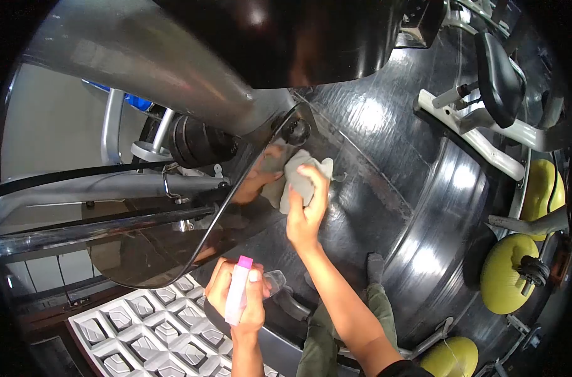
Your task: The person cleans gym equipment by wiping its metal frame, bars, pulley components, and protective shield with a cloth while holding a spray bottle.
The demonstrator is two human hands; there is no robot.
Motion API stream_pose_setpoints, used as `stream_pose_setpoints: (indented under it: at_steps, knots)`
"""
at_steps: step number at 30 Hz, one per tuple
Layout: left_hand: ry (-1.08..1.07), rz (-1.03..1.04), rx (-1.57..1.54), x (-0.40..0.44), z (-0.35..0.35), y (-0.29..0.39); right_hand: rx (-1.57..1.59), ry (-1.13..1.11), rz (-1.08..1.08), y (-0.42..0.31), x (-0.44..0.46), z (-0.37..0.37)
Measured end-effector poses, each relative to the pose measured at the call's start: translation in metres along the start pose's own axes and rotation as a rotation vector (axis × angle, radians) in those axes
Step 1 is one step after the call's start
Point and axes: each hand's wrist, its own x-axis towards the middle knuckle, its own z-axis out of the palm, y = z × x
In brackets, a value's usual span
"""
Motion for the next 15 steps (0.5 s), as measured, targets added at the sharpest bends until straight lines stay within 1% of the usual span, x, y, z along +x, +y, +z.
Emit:
stream_pose_setpoints:
  at_steps: [2, 3, 6, 8, 10, 11, 12, 14, 15]
  knots:
    - [-0.012, -0.014, 0.031, 0.000, 0.000, 0.000, 0.155, 0.120, 0.324, 0.005, 0.008, 0.006]
    - [-0.013, -0.019, 0.032, -0.001, -0.002, -0.002, 0.253, 0.221, 0.451, 0.002, 0.020, 0.009]
    - [-0.043, 0.031, 0.071, -0.002, -0.006, -0.011, 0.223, 0.232, 0.428, -0.015, 0.051, 0.004]
    - [-0.052, 0.031, 0.081, -0.002, -0.005, -0.012, 0.170, 0.185, 0.266, -0.024, 0.047, 0.004]
    - [-0.066, 0.011, 0.072, 0.000, -0.003, -0.014, 0.217, 0.175, 0.308, -0.041, 0.031, 0.003]
    - [-0.082, -0.008, 0.065, -0.001, -0.001, -0.016, 0.168, 0.017, 0.196, -0.031, 0.012, -0.005]
    - [-0.088, -0.011, 0.067, -0.001, 0.001, -0.019, 0.136, -0.057, 0.168, -0.023, -0.006, -0.007]
    - [-0.125, -0.062, 0.069, -0.002, 0.005, -0.026, 0.176, -0.068, 0.189, 0.004, -0.037, -0.003]
    - [-0.134, -0.066, 0.076, -0.002, 0.007, -0.028, 0.184, -0.015, 0.333, 0.016, -0.044, -0.001]
